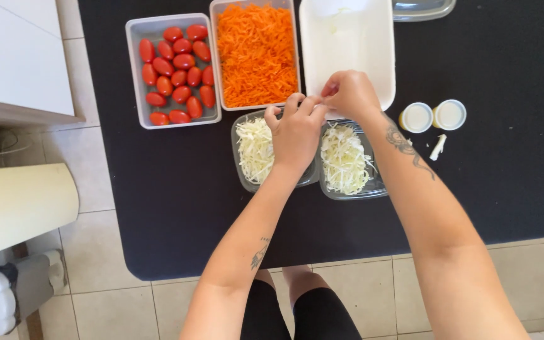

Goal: The person places shredded cabbage into two clear plastic containers, followed by adding shredded carrots on top. They use their hands to arrange and press down the vegetables to create even layers within the containers.

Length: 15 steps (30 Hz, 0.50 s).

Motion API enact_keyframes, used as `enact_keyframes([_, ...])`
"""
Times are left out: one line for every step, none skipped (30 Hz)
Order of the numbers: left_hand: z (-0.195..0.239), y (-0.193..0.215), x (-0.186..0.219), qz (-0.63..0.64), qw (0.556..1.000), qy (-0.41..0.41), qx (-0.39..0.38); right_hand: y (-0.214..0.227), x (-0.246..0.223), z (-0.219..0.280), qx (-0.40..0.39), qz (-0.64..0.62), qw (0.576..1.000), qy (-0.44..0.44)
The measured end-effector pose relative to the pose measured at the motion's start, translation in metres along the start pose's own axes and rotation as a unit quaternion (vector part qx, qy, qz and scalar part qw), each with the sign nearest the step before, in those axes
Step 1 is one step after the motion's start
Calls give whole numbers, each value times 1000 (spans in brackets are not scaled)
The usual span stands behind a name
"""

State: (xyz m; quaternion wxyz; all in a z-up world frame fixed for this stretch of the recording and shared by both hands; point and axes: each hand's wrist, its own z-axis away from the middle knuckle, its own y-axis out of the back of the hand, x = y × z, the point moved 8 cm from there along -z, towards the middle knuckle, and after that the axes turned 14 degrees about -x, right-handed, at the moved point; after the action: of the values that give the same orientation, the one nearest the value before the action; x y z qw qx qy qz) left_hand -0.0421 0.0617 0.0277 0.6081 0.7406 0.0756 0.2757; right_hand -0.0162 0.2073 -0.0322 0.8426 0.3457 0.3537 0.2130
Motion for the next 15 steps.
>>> enact_keyframes([3,21,-2,-1,1000,3,-1,-3,6,-5,-3,0,1000,2])
enact_keyframes([7,44,-3,-1,1000,5,10,-3,10,-8,18,8,1000,21])
enact_keyframes([16,67,-4,0,1000,11,15,-9,13,-9,32,12,999,38])
enact_keyframes([26,90,-14,-2,1000,17,8,-9,13,-5,23,10,999,40])
enact_keyframes([34,116,-28,24,998,48,24,-4,14,-2,33,-17,998,44])
enact_keyframes([42,143,-43,50,995,78,39,1,15,1,43,-44,997,48])
enact_keyframes([53,145,-60,48,995,77,39,9,10,11,45,-46,997,48])
enact_keyframes([65,149,-80,11,993,103,52,19,8,20,55,-72,995,35])
enact_keyframes([76,154,-101,-24,989,130,65,28,6,30,65,-97,993,20])
enact_keyframes([82,156,-105,-25,989,129,65,38,-19,51,65,-98,993,20])
enact_keyframes([89,157,-109,-5,990,132,53,49,-42,76,76,-123,989,17])
enact_keyframes([96,158,-114,16,990,135,41,59,-65,101,86,-148,985,14])
enact_keyframes([105,147,-113,17,990,133,40,45,-68,110,87,-148,985,12])
enact_keyframes([111,126,-110,17,993,113,-22,30,-69,118,82,-173,982,6])
enact_keyframes([115,107,-107,16,993,88,-80,18,-71,126,81,-197,977,3])
